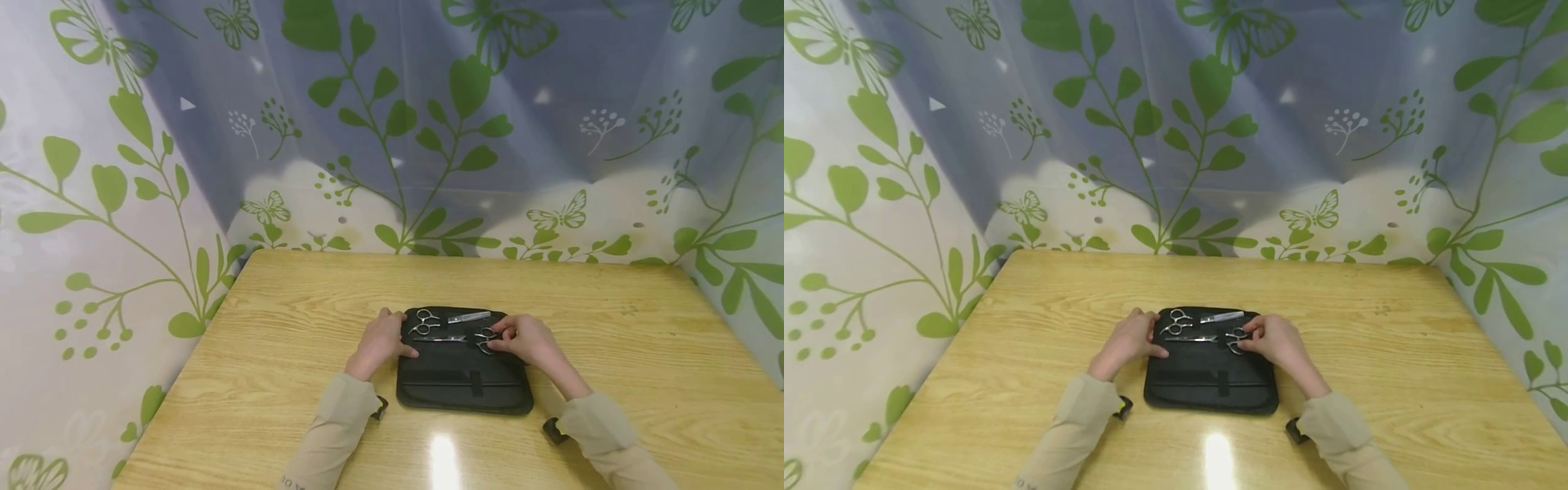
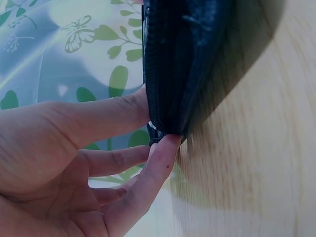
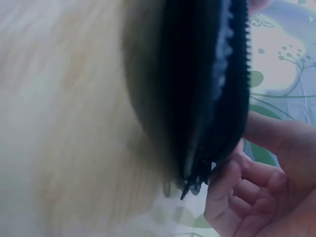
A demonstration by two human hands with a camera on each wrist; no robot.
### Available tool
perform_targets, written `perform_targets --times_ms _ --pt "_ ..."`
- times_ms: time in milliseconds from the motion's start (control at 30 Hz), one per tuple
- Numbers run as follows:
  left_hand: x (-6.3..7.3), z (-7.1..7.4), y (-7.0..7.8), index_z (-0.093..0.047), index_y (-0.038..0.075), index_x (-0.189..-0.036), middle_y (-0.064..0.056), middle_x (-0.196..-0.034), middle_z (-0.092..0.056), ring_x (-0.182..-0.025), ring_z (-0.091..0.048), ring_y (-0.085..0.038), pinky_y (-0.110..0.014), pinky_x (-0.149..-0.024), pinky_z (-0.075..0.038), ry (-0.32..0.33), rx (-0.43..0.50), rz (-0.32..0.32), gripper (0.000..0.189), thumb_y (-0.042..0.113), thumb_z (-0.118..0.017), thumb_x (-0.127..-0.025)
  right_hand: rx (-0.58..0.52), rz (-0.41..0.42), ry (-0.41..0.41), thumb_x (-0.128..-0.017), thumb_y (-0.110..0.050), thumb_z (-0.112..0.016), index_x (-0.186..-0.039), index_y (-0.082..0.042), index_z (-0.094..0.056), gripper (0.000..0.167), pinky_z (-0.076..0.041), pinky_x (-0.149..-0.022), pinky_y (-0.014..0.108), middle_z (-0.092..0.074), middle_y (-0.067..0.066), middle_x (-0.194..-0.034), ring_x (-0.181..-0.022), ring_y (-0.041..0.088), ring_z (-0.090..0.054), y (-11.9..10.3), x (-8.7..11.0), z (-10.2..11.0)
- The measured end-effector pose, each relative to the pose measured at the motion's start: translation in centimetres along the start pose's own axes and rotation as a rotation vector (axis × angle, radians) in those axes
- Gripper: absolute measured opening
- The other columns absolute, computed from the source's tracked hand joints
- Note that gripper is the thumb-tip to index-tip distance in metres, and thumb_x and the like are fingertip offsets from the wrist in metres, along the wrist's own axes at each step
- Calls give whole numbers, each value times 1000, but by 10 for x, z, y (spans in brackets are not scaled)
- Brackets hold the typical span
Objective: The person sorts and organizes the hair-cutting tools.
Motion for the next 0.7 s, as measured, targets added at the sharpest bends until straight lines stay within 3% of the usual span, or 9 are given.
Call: perform_targets --times_ms 200,367,433,500,600,700 --pt "0 0 0 -59 0 -138 -16 -116 -54 -87 -55 -28 -44 -86 -54 -3 0 4 78 22 -94 -72 -24 32 -67 -88 -18 -79 -119 4 -70 39 -36 -50 25 -58 -4 -70 -54 11 -42 1 3 1" --pt "0 1 0 -58 0 -139 -18 -119 -54 -90 -57 -29 -45 -88 -54 -9 -8 4 79 23 -93 -72 -86 11 -38 -94 -21 -73 -129 3 -65 43 -40 -48 25 -64 2 -85 -55 13 -49 9 7 6" --pt "-1 1 1 -58 0 -139 -18 -119 -55 -93 -58 -31 -45 -88 -54 -15 -24 -9 78 26 -93 -73 -97 5 8 -97 -21 -70 -133 4 -62 45 -47 -54 29 -69 10 -95 -65 21 -63 12 9 11" --pt "0 2 1 -59 0 -138 -18 -118 -58 -96 -61 -32 -46 -89 -54 -22 -44 -31 74 30 -89 -78 -113 -6 46 -99 -21 -67 -137 6 -57 48 -54 -64 35 -69 20 -111 -84 33 -70 14 12 16" --pt "-1 6 -1 -61 -1 -136 -18 -116 -64 -105 -63 -34 -48 -92 -53 -17 -51 -71 63 36 -79 -89 -114 -12 70 -102 -20 -62 -142 9 -49 51 -56 -83 47 -61 28 -133 -115 45 -62 16 16 22" --pt "-2 9 -2 -62 -4 -132 -20 -117 -68 -112 -62 -35 -49 -96 -51 9 -52 -114 51 36 -64 -100 -125 -46 56 -105 -20 -56 -146 11 -43 53 -53 -91 55 -52 32 -142 -123 50 -54 20 18 23"
Point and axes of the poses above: each hand's wrist, its own x-axis away from the middle knuckle, its own z-axis out of the back of the hand, y = z × x, the point moved 7 cm from there along -x, towards the middle knuckle
